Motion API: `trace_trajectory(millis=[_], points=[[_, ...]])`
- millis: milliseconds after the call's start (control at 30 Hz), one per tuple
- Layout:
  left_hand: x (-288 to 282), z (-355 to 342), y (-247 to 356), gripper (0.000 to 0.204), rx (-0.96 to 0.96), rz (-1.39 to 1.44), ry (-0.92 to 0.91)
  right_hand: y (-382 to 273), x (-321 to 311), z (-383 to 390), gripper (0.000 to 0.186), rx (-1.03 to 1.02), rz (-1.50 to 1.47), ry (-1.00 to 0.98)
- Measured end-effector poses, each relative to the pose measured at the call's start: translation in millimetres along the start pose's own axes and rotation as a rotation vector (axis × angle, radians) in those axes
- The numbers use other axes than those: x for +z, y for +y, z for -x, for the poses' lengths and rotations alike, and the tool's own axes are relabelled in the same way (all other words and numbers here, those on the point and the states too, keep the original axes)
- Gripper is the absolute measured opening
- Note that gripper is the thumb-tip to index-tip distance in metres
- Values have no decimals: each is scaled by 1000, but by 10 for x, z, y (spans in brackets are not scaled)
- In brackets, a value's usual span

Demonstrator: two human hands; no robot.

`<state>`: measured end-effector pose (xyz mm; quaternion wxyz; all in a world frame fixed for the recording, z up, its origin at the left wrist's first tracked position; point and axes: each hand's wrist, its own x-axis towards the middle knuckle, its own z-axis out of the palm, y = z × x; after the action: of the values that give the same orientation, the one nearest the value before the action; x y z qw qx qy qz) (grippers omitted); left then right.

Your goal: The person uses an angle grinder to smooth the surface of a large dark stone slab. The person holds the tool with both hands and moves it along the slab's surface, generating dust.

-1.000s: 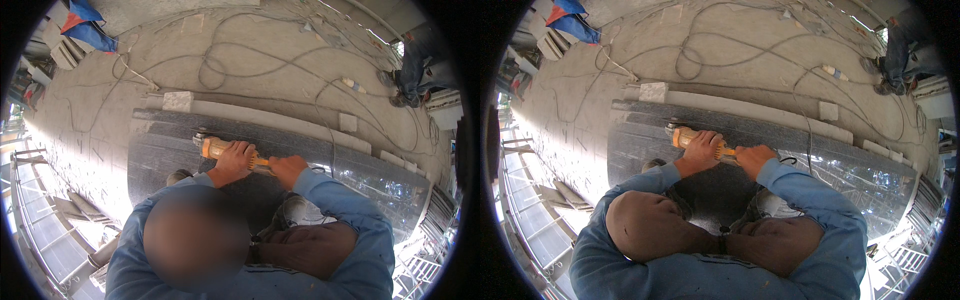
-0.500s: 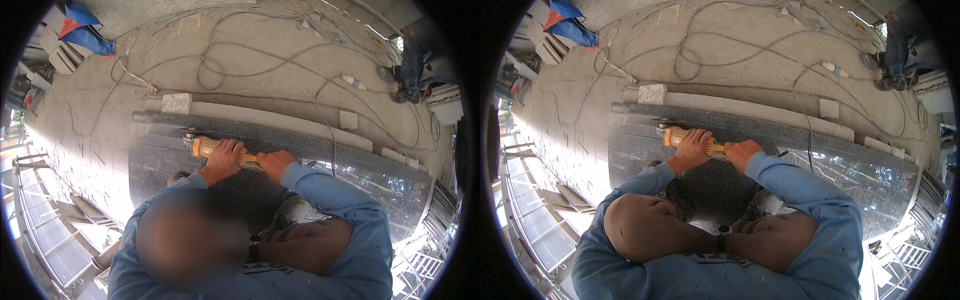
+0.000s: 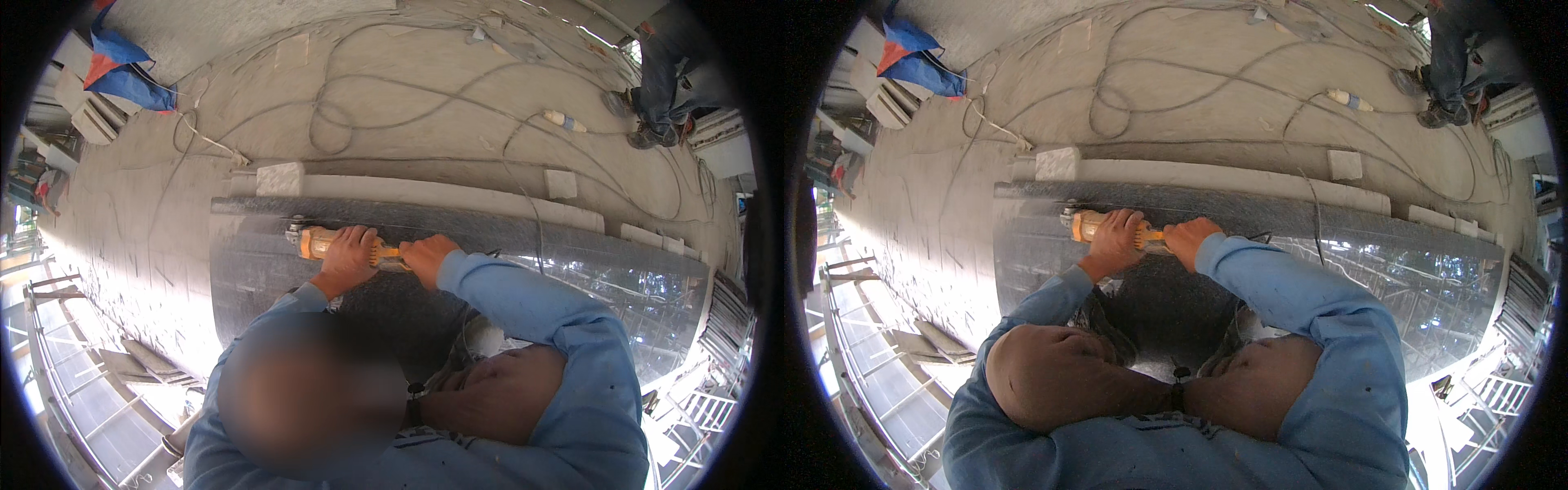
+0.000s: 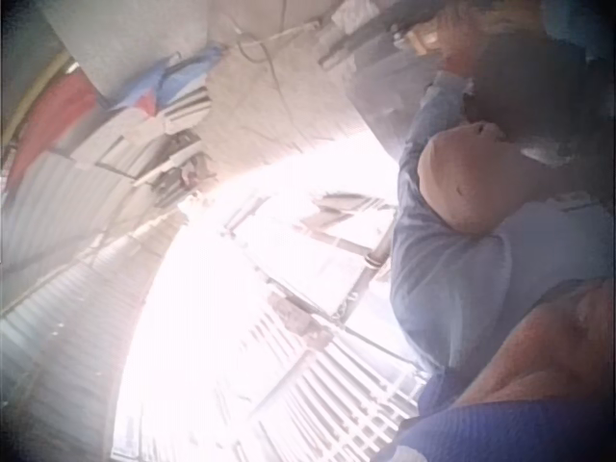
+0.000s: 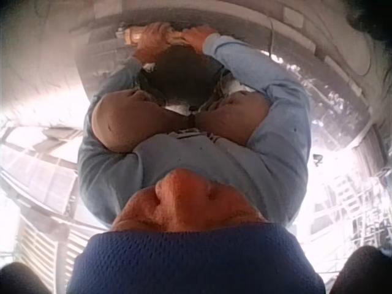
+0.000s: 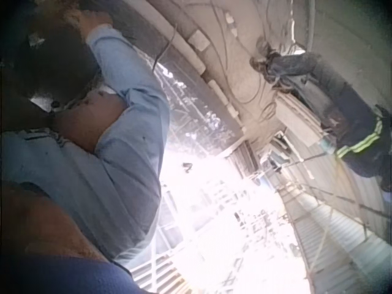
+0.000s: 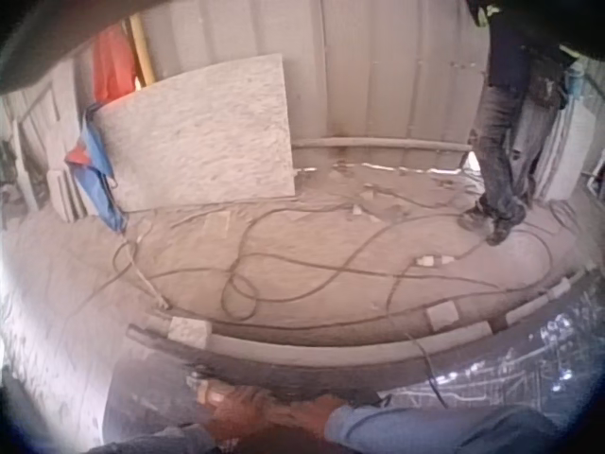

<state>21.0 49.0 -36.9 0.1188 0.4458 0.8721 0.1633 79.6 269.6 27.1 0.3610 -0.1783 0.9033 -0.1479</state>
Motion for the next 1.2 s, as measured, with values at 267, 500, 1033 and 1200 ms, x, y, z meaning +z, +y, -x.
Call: trace_trajectory(millis=[267, 500, 1033, 1200], points=[[19, 28, 87, 78, 54, 25, 47, -59, -54, 195, 34, 32, -23, -19], [6, -100, 432, 74, 119, 64, 13, 40, -50, 589, 39, 78, -8, -23], [34, -212, 539, 78, 184, 101, 27, 148, -17, 723, 37, 92, 27, -8], [11, -197, 467, 76, 147, 91, -18, 133, -21, 645, 36, 65, 16, 24]])
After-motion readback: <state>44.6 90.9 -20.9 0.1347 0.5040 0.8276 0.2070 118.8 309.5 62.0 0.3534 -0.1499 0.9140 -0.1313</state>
